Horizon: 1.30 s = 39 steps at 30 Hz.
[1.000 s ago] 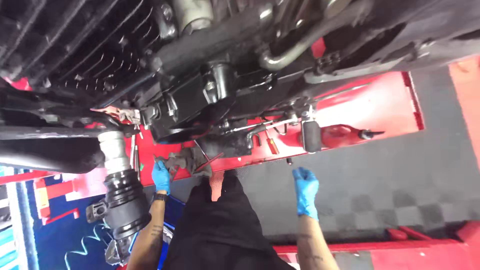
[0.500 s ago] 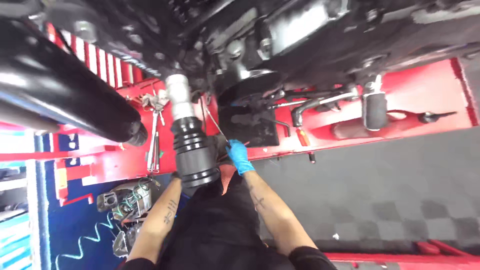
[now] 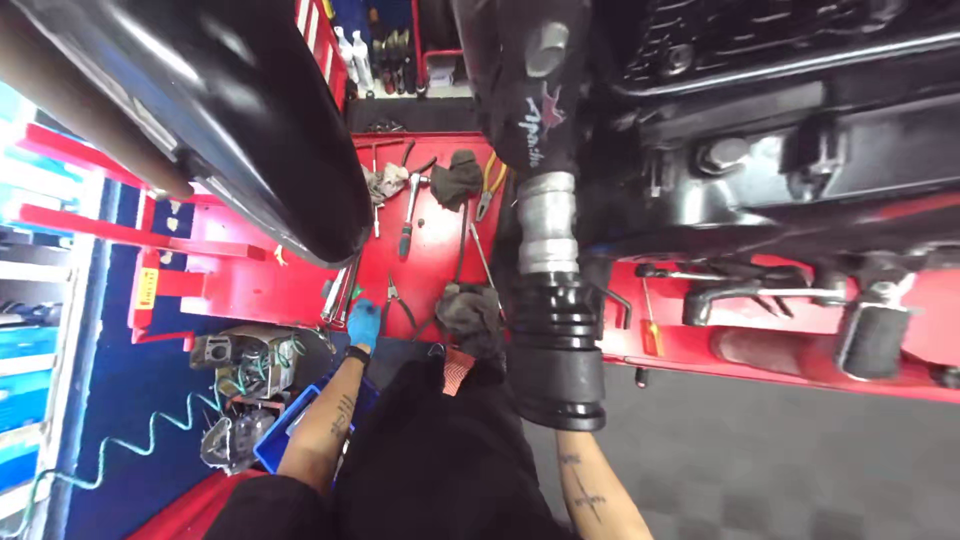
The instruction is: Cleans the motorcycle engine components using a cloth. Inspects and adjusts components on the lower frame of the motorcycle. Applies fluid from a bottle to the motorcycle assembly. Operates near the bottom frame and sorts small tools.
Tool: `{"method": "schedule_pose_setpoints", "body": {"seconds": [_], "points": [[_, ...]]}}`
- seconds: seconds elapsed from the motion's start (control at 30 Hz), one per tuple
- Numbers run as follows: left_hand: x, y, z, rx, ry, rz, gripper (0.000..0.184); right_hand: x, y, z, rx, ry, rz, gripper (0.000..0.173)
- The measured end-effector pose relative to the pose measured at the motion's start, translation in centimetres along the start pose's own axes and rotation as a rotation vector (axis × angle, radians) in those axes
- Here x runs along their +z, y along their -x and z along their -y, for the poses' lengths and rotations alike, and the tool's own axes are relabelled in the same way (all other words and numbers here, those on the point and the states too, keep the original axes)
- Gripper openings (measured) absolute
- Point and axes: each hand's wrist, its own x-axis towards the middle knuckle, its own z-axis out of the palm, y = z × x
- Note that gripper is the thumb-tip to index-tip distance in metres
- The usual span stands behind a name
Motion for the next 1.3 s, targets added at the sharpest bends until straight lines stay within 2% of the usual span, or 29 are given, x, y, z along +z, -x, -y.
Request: {"method": "schedule_pose_setpoints", "body": {"seconds": [0.07, 0.13, 0.2, 0.33, 0.43, 0.53, 0.7, 0.77, 0.9, 1.07, 1.2, 1.3], "points": [[-0.1, -1.2, -1.4, 0.012, 0.009, -0.003, 0.038, -2.9, 0.3, 2.5, 0.09, -0.028, 0.154, 0.036], [-0.3, -2.8, -3.5, 0.048, -0.01, -0.019, 0.039, -3.8, 1.0, 4.4, 0.042, -0.077, 0.02, 0.034], [-0.6, -4.5, -5.6, 0.08, -0.013, -0.057, 0.04, -7.3, 2.3, 9.5, 0.138, -0.141, 0.087, 0.036], [-1.6, -8.9, -9.8, 0.083, -0.063, -0.15, 0.045, -10.1, 3.8, 12.6, 0.247, -0.14, 0.135, 0.035], [-1.8, -11.8, -14.0, 0.006, -0.107, -0.204, 0.052, -7.8, 4.3, 6.2, 0.134, -0.126, 0.061, 0.032], [-1.8, -12.8, -16.4, -0.066, -0.161, -0.137, 0.055, -6.7, 5.2, 1.8, 0.153, -0.07, 0.073, 0.032], [-1.4, -15.8, -17.0, -0.079, 0.171, 0.079, 0.047, -7.7, 8.6, -1.2, 0.253, -0.009, 0.114, 0.029], [-1.5, -16.1, -18.0, -0.085, 0.307, 0.076, 0.053, -7.7, 9.4, -2.3, 0.258, 0.004, 0.133, 0.028], [-4.0, -12.8, -20.8, -0.039, 0.283, -0.021, 0.059, -8.0, 9.1, -2.9, 0.299, 0.006, 0.174, 0.026], [-2.3, -5.0, -17.1, 0.14, 0.336, -0.131, 0.053, -7.6, 7.4, -1.1, 0.22, 0.014, 0.209, 0.027], [-1.3, 1.3, -11.1, 0.288, 0.138, -0.215, 0.042, -7.3, 5.4, 1.1, 0.119, 0.073, 0.263, 0.029], [-2.1, 4.4, -7.0, 0.474, -0.037, -0.317, 0.037, -7.1, 3.8, 3.5, 0.048, 0.035, 0.269, 0.032]]}}
